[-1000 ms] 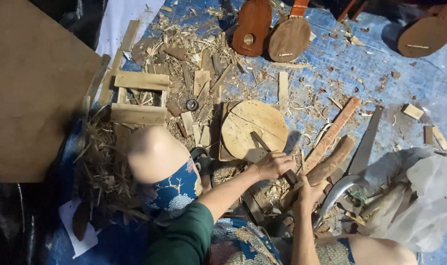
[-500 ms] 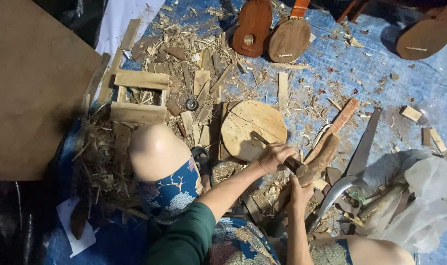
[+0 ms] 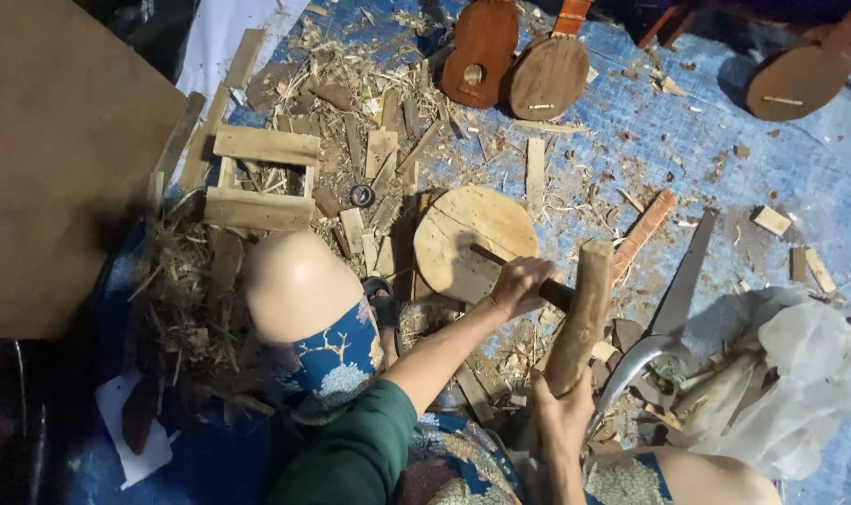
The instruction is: Carving a circular piece of wood using a chisel and a wooden mallet on a workshop floor.
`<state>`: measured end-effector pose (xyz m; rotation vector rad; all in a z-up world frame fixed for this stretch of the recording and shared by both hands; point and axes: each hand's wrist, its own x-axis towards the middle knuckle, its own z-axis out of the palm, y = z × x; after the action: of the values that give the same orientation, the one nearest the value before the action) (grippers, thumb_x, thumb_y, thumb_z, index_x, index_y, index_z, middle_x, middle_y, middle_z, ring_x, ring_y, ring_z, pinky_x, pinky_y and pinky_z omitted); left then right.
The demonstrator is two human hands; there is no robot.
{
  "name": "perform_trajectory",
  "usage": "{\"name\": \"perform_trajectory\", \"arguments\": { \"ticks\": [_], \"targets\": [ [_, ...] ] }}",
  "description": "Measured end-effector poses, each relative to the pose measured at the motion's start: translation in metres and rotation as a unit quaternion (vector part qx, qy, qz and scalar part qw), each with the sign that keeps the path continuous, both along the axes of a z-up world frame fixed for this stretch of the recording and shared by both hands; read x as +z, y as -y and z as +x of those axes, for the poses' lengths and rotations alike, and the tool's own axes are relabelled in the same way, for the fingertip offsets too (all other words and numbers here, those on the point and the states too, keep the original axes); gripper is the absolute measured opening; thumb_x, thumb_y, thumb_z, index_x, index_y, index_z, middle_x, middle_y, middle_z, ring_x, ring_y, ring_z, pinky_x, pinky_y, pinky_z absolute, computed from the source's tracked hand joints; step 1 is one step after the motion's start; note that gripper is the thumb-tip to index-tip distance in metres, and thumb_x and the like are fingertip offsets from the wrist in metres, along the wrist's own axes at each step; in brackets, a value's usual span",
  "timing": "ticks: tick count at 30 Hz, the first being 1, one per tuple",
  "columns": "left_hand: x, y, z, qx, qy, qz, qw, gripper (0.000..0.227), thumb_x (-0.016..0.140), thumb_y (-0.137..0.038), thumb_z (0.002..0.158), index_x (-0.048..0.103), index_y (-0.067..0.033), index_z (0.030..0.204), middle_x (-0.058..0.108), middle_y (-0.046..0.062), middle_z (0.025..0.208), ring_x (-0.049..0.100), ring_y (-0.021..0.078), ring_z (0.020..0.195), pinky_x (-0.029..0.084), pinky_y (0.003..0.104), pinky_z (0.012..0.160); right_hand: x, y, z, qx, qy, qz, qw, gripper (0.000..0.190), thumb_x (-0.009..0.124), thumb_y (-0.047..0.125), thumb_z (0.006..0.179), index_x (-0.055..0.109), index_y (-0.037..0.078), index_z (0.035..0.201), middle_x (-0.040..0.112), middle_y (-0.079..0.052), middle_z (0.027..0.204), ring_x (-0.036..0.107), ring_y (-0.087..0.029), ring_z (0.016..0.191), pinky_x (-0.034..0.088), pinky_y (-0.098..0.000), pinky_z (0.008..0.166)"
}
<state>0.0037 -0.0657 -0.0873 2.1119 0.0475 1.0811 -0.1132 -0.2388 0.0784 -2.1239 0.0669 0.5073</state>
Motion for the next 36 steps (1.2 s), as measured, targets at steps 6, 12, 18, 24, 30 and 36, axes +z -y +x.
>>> {"name": "perform_trajectory", "arguments": {
  "ticks": [6,12,18,24,30,36],
  "targets": [
    [0.043,-0.008,-0.012,0.008,-0.017,0.006,1.000,0.024,0.072,-0.007,0.091,0.050,-0.0110,0.082,0.062,-0.001,0.065,0.058,0.0147,0.055,0.054,0.030,0.051,0.017,-0.006,-0.011,-0.118,0.320,0.229,0.912,0.047,0.062,0.006,0.099,0.032,0.002,0.136,0.060,-0.007,0.083,0.065,-0.020,0.064,0.061,-0.0283,0.061],
    [0.032,-0.015,-0.018,0.010,-0.016,0.034,0.999,0.021,0.074,-0.003,0.088,0.055,-0.0073,0.080,0.064,0.002,0.064,0.059,0.0147,0.054,0.049,0.028,0.046,-0.008,-0.015,-0.014,-0.067,-0.002,0.052,0.996,0.047,0.070,0.010,0.081,0.052,-0.005,0.121,0.061,-0.023,0.099,0.063,-0.033,0.079,0.057,-0.0463,0.067],
    [0.022,-0.011,-0.014,0.030,-0.020,0.071,0.997,0.027,0.071,-0.010,0.094,0.050,-0.0108,0.076,0.055,-0.003,0.058,0.051,0.0128,0.050,0.045,0.029,0.048,-0.008,-0.021,-0.020,-0.109,0.269,0.256,0.922,0.044,0.063,0.011,0.097,0.037,0.000,0.131,0.064,-0.006,0.075,0.066,-0.018,0.060,0.062,-0.0265,0.058],
    [0.018,-0.022,-0.025,0.016,-0.017,0.086,0.996,0.018,0.072,-0.012,0.092,0.059,-0.0089,0.080,0.062,0.001,0.065,0.054,0.0127,0.055,0.045,0.030,0.051,-0.074,0.010,-0.011,-0.034,0.160,0.033,0.986,0.039,0.074,0.013,0.083,0.054,-0.001,0.114,0.051,-0.012,0.095,0.053,-0.025,0.086,0.050,-0.0371,0.076],
    [0.000,-0.018,-0.022,0.012,-0.016,0.102,0.995,0.019,0.072,-0.020,0.094,0.063,-0.0063,0.086,0.067,0.001,0.066,0.061,0.0154,0.056,0.050,0.035,0.053,-0.082,-0.005,-0.006,0.020,0.317,0.068,0.946,0.024,0.064,0.007,0.079,0.051,0.009,0.099,0.050,-0.002,0.079,0.042,-0.017,0.067,0.045,-0.0319,0.067],
    [0.012,-0.033,-0.045,0.009,-0.053,0.112,0.992,0.042,0.063,0.010,0.081,0.072,-0.0074,0.117,0.063,0.002,0.067,0.057,0.0159,0.061,0.049,0.032,0.063,-0.057,-0.008,-0.008,-0.099,0.050,0.135,0.985,0.050,0.063,0.006,0.081,0.050,-0.005,0.128,0.057,-0.017,0.097,0.058,-0.027,0.079,0.052,-0.0402,0.070]
  ]
}}
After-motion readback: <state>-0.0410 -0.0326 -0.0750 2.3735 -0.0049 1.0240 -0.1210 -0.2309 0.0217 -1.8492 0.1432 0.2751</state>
